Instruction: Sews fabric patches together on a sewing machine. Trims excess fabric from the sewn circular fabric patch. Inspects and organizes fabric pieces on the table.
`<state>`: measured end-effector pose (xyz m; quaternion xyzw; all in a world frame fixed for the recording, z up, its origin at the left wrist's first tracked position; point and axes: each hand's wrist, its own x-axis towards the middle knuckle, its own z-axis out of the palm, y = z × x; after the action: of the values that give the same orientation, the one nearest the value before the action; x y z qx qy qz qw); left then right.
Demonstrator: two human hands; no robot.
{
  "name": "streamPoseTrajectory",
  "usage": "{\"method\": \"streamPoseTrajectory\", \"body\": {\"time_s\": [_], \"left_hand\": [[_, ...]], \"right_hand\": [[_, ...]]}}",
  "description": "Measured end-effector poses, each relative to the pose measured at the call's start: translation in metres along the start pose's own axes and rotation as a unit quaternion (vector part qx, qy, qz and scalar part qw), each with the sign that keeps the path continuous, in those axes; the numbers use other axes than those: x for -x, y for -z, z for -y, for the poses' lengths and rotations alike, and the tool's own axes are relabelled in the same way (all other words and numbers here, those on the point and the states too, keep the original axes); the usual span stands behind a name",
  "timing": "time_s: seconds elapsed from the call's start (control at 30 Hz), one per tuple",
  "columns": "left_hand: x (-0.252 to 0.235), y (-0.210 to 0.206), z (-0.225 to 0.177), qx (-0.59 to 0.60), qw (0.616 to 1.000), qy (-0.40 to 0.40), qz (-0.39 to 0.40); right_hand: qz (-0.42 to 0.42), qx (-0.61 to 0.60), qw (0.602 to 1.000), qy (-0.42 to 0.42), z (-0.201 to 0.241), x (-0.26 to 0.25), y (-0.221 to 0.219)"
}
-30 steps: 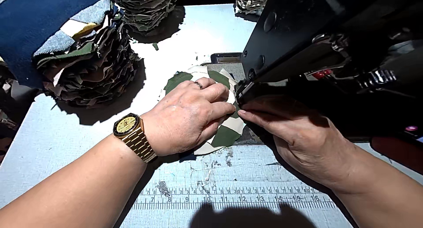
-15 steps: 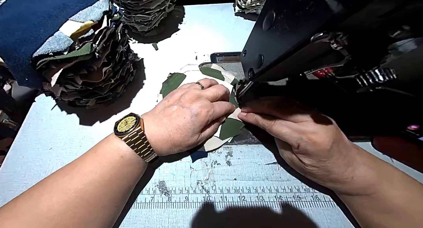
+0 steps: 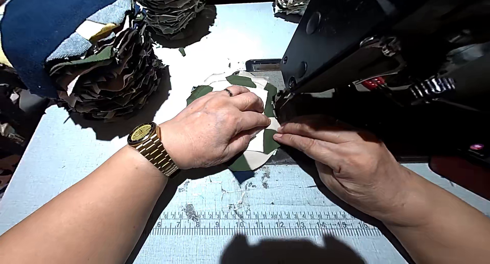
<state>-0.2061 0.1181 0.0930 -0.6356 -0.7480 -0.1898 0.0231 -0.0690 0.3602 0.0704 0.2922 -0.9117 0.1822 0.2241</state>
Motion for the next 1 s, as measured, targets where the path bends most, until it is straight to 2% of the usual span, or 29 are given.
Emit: {"method": "streamPoseTrajectory", "body": {"time_s": [0.4,0.53,0.63,0.83,1.0], "left_hand": [[-0.007,-0.012,-0.013,-0.078,0.995,0.063,-0.024],[-0.003,-0.008,-0.009,-0.014,0.999,0.012,-0.042],[0.000,-0.004,-0.003,0.043,0.998,-0.033,-0.015],[-0.002,-0.005,-0.004,0.006,1.000,-0.010,-0.009],[-0.003,-0.006,-0.005,-0.011,1.000,0.000,-0.006]], "right_hand": [[-0.019,-0.013,1.000,-0.007,0.002,-0.002,0.003],[0.008,-0.037,0.999,0.004,0.002,-0.002,0.000],[0.005,-0.036,0.999,0.000,0.001,-0.002,0.000],[0.007,0.001,1.000,-0.013,-0.003,-0.002,0.001],[-0.004,-0.020,1.000,0.002,0.004,-0.002,0.000]]}}
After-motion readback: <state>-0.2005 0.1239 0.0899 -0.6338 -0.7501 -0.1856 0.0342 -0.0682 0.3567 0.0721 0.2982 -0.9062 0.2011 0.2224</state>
